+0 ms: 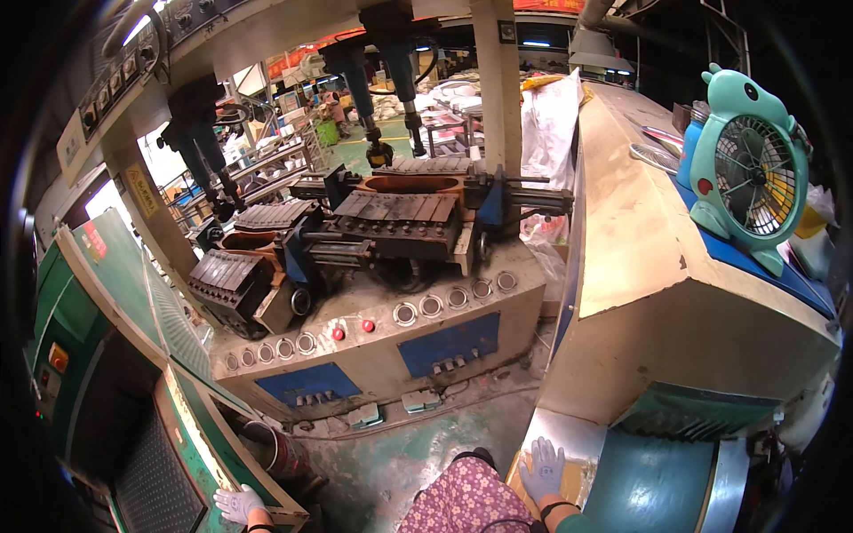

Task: Operating an industrial press machine for shoe manufacturing.

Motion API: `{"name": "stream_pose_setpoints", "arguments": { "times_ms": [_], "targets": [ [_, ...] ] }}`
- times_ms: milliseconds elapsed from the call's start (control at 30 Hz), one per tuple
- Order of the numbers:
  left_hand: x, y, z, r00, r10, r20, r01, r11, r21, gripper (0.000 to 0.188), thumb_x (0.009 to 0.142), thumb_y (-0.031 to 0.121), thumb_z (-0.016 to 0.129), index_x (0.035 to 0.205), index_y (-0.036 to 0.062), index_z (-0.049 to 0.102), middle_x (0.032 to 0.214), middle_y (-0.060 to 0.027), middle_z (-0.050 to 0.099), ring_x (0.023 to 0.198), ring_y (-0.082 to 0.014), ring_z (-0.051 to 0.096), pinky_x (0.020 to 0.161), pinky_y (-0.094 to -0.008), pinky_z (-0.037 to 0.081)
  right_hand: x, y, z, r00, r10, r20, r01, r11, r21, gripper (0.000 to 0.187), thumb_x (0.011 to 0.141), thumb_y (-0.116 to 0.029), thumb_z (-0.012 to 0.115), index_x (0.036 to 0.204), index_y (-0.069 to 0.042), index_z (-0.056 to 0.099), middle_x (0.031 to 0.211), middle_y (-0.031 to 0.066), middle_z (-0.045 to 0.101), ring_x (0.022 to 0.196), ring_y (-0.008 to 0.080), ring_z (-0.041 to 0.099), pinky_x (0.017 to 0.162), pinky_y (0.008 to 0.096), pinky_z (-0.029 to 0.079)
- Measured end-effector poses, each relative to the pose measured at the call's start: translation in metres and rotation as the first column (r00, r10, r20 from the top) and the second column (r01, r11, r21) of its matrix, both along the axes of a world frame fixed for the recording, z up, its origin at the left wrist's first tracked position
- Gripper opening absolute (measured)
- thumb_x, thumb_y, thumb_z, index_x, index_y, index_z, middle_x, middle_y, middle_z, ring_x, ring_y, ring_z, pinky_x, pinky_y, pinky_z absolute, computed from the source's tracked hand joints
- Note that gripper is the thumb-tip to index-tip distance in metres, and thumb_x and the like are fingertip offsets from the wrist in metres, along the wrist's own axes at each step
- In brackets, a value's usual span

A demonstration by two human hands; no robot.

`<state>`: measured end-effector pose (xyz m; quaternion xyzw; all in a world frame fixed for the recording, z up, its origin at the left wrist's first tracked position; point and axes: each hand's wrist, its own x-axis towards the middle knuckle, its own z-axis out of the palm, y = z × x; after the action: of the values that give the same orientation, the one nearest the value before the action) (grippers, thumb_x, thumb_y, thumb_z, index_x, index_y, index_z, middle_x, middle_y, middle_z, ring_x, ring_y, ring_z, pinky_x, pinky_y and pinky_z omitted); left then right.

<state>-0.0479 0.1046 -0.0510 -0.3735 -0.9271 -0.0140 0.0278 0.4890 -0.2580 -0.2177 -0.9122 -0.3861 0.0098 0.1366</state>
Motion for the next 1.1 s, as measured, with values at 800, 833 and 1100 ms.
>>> {"name": "stream_pose_setpoints", "arguments": {
  "times_ms": [800,833,1100],
  "targets": [
    [0.037,-0.039,0.06,0.921,-0.302,-0.245,0.364,0.892,0.27,0.051,0.072,0.044,0.075,0.101,0.0017,0.073,0.099,-0.0205,0.072,0.091,-0.0388,0.07,0.082,-0.0508,0.055,-0.001,-0.002,0.004,0.999,0.003,-0.035,-0.003,1.0,0.009,0.071,0.094,-0.048,0.056,0.15,-0.006,0.048,0.159,0.0142,0.043,0.15,0.0298,0.034,0.125,0.0567,0.013],
    [0.037,-0.039,0.059,0.92,-0.306,-0.246,0.368,0.891,0.267,0.051,0.072,0.044,0.075,0.101,0.0017,0.073,0.099,-0.0205,0.072,0.091,-0.0388,0.07,0.082,-0.0508,0.055,-0.001,-0.002,0.004,1.0,0.003,-0.027,-0.003,1.0,0.018,0.071,0.094,-0.048,0.056,0.15,-0.006,0.048,0.159,0.014,0.043,0.15,0.0297,0.034,0.125,0.0566,0.013],
    [0.026,-0.036,0.047,0.888,-0.331,-0.319,0.425,0.856,0.295,0.053,0.071,0.042,0.076,0.103,0.0002,0.073,0.1,-0.0225,0.072,0.092,-0.0416,0.069,0.086,-0.0511,0.055,-0.001,-0.002,0.001,1.0,-0.007,-0.018,0.007,1.0,0.016,0.07,0.094,-0.048,0.055,0.15,-0.006,0.048,0.16,0.0133,0.043,0.151,0.0286,0.033,0.126,0.0565,0.013]
  ]
}}
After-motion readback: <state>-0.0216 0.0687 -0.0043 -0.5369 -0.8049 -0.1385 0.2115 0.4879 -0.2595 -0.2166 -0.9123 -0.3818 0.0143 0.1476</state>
